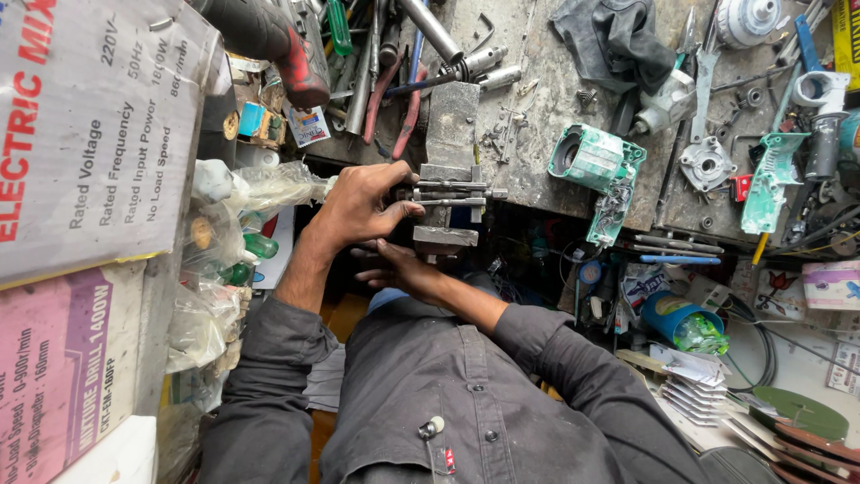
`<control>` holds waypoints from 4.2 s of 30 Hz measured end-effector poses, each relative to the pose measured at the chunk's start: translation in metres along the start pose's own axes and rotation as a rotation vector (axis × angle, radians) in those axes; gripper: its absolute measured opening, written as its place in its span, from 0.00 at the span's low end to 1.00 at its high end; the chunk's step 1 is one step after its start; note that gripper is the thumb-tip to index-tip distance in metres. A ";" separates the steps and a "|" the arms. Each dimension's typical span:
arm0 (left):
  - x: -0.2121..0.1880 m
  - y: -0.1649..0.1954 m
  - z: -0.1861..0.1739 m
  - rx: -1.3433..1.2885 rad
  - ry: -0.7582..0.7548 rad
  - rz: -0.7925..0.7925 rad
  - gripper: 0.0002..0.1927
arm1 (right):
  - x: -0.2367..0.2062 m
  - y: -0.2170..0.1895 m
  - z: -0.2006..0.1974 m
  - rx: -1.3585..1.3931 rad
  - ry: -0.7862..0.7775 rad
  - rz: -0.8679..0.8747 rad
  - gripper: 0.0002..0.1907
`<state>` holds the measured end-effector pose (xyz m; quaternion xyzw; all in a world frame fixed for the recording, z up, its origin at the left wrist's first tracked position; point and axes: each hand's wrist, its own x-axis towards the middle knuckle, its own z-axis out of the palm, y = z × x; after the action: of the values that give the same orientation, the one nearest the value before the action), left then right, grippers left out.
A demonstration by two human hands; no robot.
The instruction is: The person works at a cluttered repair bench, clamping a metal part in a bench vise and working on it with a hand tool. They then open a small yellow box, take out sandpaper, and rub it on the armature of a disassembled power drill motor, handling the green plastic drill housing and other components on the bench.
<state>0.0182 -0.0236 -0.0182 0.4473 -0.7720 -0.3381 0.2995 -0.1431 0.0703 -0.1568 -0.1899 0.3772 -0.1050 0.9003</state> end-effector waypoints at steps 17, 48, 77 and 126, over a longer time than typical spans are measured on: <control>0.001 -0.003 -0.002 0.005 -0.025 0.009 0.22 | -0.078 -0.079 -0.103 -0.998 -0.345 0.388 0.18; 0.001 -0.011 0.001 -0.081 -0.043 -0.010 0.22 | -0.036 -0.036 -0.124 -1.555 0.028 -0.049 0.17; 0.005 -0.011 -0.004 -0.150 -0.089 -0.076 0.21 | -0.056 -0.038 -0.146 -1.449 -0.030 -0.171 0.16; 0.006 -0.010 -0.007 -0.097 -0.085 -0.044 0.18 | 0.006 -0.013 0.008 0.003 -0.179 -0.063 0.24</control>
<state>0.0260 -0.0339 -0.0208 0.4344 -0.7567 -0.4002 0.2804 -0.1338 0.0590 -0.1500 -0.2091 0.2889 -0.1162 0.9270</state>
